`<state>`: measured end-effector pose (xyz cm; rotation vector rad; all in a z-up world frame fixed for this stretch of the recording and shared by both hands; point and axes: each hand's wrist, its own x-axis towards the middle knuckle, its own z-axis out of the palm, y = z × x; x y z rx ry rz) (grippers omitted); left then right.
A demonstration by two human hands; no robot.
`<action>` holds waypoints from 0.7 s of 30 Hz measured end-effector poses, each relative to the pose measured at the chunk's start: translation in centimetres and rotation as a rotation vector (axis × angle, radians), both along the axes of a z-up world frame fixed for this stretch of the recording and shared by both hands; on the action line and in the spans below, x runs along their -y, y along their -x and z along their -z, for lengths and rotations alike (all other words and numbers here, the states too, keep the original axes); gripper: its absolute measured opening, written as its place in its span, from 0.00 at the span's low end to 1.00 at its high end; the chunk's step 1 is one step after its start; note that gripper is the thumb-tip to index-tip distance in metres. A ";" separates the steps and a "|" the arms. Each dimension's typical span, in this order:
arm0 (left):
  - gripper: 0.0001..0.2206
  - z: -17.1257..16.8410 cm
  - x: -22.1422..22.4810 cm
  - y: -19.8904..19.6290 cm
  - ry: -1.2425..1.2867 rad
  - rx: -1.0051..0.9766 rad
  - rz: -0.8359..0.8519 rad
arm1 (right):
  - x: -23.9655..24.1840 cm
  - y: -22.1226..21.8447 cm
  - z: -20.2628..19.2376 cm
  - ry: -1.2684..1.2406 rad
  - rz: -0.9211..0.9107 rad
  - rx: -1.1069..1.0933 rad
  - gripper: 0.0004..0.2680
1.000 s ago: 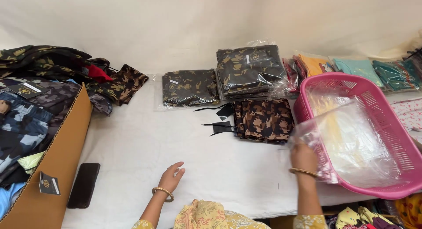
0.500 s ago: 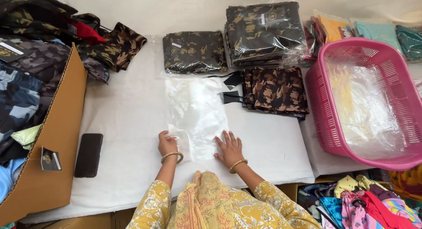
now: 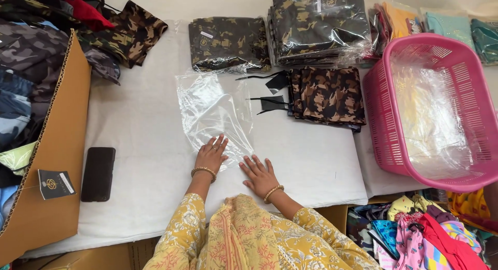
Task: The person folds camouflage-patterned shorts and places them into clear plastic bags. They smooth the fabric, seal the bags, and stack the packaged items on a white surface next to a pink basket.
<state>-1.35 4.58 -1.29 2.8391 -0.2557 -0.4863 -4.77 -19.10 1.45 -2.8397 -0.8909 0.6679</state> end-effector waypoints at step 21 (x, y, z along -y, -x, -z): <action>0.22 -0.6 5.2 5.0 0.444 -0.075 -0.083 | 11.8 -22.5 -2.6 -0.592 0.709 0.623 0.11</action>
